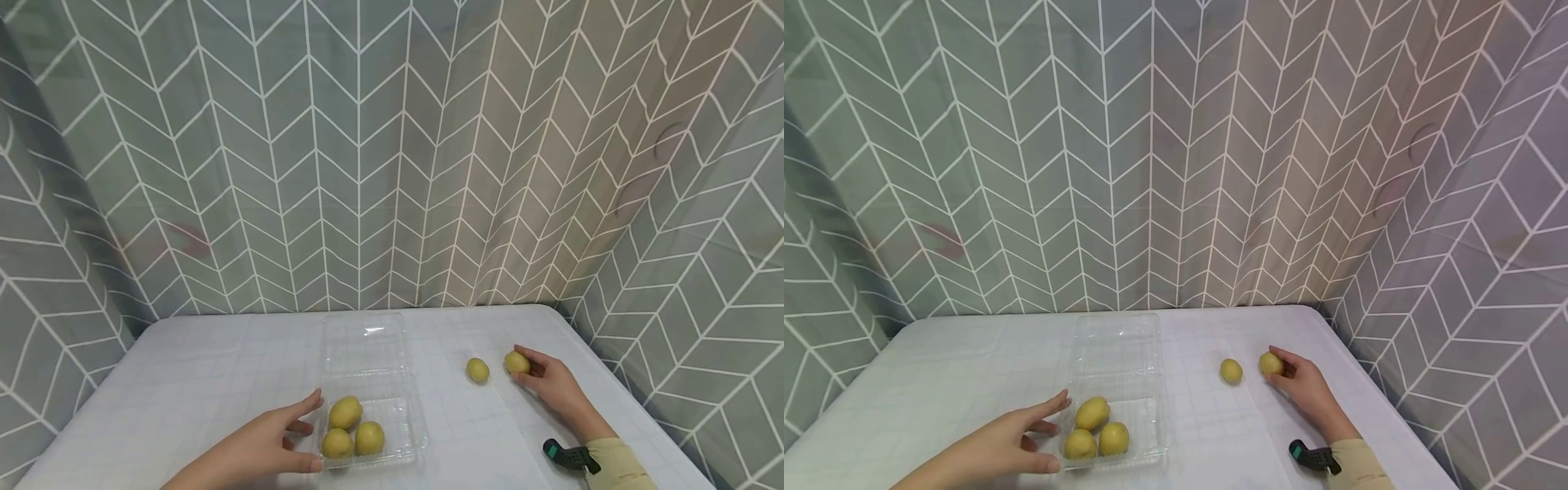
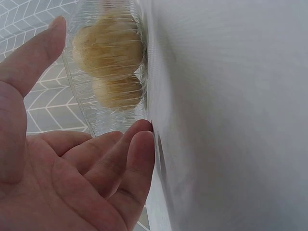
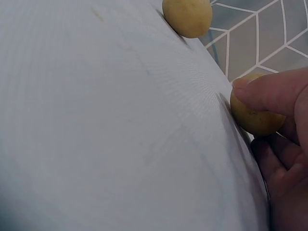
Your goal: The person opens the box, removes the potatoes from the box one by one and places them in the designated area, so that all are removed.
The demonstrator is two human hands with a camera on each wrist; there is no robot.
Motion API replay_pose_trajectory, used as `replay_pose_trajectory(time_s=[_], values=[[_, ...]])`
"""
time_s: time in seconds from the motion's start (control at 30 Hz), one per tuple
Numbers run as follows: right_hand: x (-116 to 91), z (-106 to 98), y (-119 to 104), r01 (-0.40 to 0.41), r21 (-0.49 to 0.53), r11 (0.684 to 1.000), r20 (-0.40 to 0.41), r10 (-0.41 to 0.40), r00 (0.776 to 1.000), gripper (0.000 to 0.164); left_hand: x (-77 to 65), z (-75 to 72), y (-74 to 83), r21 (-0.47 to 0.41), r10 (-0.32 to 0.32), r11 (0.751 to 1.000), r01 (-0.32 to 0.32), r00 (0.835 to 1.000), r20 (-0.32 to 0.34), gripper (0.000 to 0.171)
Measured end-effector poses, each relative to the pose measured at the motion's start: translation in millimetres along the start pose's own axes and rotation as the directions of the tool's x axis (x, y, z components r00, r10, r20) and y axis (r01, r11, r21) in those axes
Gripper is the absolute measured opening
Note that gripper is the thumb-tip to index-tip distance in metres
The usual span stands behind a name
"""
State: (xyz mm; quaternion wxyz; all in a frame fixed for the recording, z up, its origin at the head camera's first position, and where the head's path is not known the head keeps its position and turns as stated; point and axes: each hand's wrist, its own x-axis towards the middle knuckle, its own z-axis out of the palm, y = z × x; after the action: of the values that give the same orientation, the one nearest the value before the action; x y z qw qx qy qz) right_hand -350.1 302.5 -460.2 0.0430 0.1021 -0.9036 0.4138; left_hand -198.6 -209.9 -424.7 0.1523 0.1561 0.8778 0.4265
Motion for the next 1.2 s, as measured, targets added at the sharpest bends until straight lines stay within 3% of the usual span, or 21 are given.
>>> replay_pose_trajectory(time_s=[0.27, 0.87, 1.2], values=[[-1.3, 1.2, 2.2, -0.005, -0.004, 1.0, -0.017, 0.005, 1.0, 0.069, -0.5, -2.1, 3.8, 0.021, 0.041, 0.999, -0.04, 0.999, -0.009, 0.098], [-1.6, -0.7, 6.7, 0.019, 0.117, 0.993, 0.005, -0.02, 1.0, 0.074, 1.2, -0.3, 0.9, 0.005, 0.009, 1.0, -0.009, 1.0, -0.002, 0.099], [-0.4, -3.9, 5.8, 0.018, 0.17, 0.985, 0.005, -0.019, 1.0, 0.081, 1.5, 0.5, 1.1, 0.034, 0.041, 0.999, -0.041, 0.999, -0.005, 0.099]])
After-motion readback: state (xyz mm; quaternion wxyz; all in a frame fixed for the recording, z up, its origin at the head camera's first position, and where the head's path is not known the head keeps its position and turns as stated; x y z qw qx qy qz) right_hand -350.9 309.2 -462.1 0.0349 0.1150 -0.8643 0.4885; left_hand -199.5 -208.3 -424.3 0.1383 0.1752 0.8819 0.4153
